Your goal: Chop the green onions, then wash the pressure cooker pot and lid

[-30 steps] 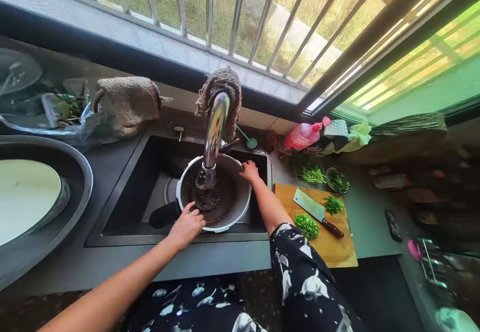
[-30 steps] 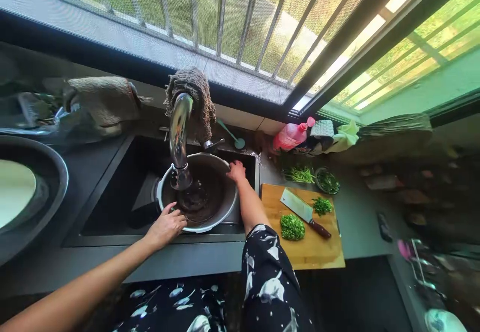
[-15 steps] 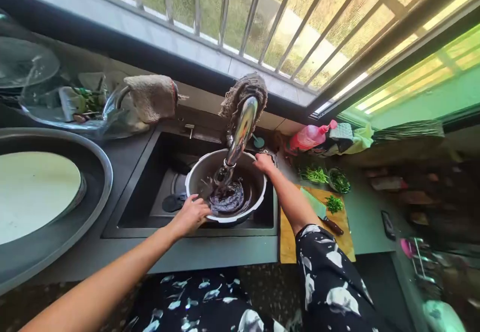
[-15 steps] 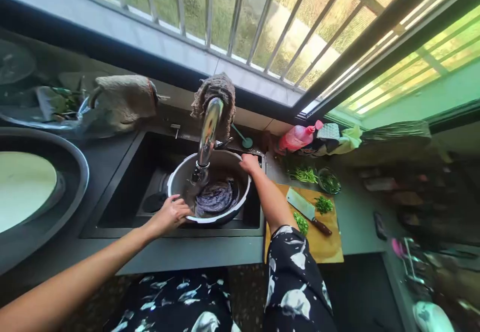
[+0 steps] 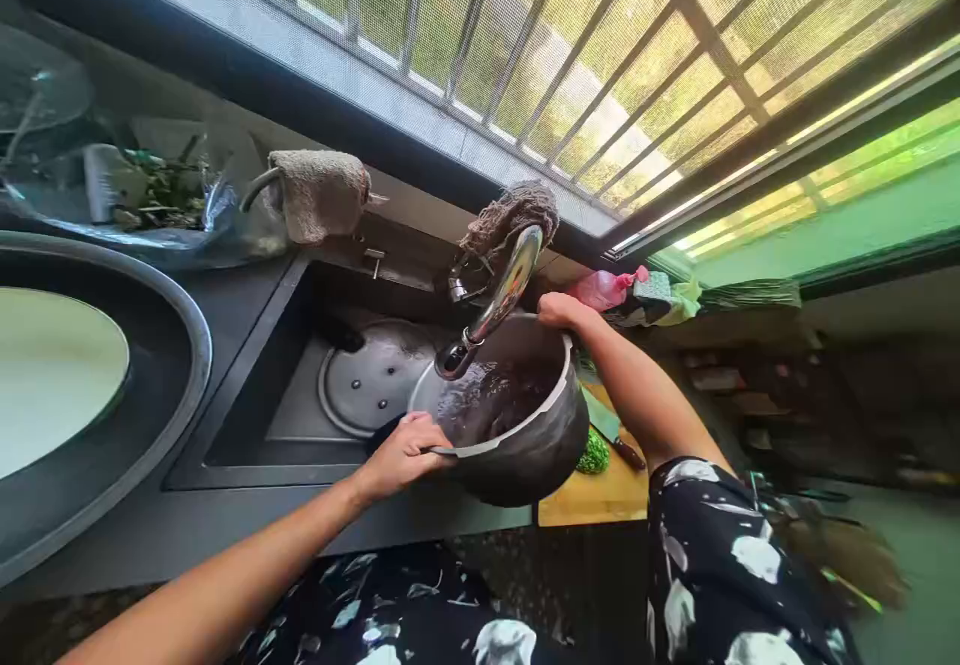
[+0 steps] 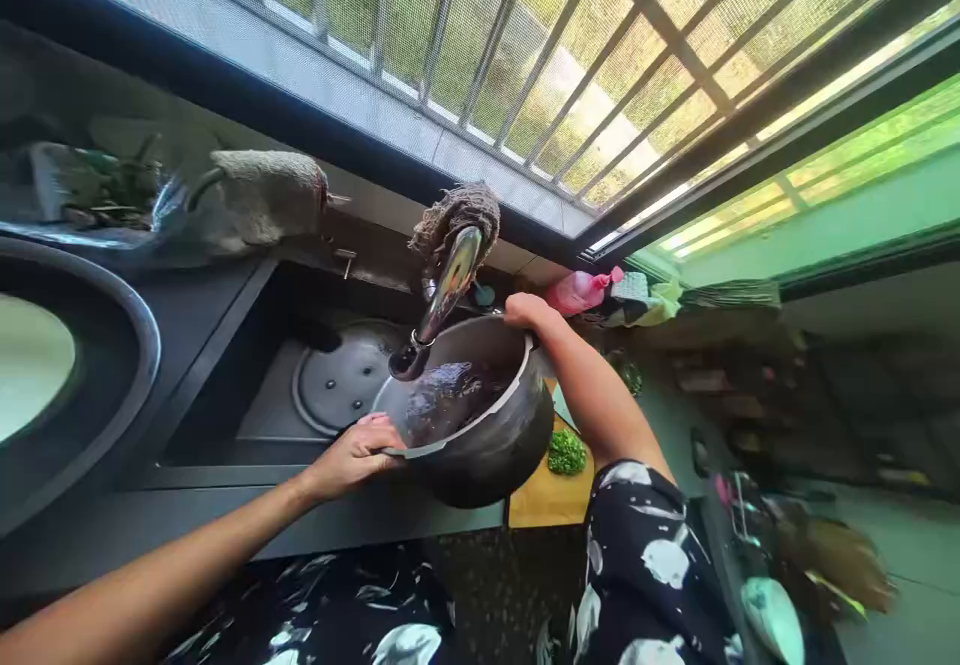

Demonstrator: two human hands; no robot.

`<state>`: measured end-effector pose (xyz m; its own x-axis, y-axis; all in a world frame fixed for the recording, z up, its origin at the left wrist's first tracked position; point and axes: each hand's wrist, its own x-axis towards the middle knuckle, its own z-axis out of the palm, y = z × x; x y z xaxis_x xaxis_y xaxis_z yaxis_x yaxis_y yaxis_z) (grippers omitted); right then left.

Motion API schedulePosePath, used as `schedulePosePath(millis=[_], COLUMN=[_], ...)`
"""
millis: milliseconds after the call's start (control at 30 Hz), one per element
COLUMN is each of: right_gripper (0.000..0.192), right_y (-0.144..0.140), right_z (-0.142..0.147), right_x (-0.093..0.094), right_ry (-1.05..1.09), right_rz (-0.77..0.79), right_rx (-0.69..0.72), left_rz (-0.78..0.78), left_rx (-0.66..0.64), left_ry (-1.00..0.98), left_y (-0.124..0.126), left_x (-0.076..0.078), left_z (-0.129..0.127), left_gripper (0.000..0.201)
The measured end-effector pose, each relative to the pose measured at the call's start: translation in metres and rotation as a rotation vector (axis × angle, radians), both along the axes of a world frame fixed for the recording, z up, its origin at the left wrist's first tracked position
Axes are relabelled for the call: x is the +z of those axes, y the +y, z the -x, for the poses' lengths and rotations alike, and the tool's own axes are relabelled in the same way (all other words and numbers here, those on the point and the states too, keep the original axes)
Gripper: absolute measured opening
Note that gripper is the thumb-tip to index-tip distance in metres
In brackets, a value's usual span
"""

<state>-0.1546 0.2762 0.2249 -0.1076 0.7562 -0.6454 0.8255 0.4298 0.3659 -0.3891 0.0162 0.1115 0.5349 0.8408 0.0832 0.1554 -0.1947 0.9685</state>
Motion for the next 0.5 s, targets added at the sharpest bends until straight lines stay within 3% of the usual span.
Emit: schedulePosePath(millis=[200,333,500], right_gripper=[0.017,0.009,0.016], right_y=[-0.002,-0.004,-0.003], right_z=[0.003,0.010,0.019], right_x=[0.019,0.018,0.010], right_ry=[-0.079,-0.071,-0.015], right_rz=[0.052,0.070,0.021], right_rx=[-0.096,-0.135,-0.153], left_rz=[0.168,0.272,0.352], left_rx=[-0.028,-0.015,0.008], left_ry=[-0.300,-0.390,-0.456], left_y=[-0.001,-0.006,-0.010], left_x=[-0.009,-0.025,-0.046], left_z=[-0.016,-0.027,-0.039], left_gripper=[0.046,0.053,0.058])
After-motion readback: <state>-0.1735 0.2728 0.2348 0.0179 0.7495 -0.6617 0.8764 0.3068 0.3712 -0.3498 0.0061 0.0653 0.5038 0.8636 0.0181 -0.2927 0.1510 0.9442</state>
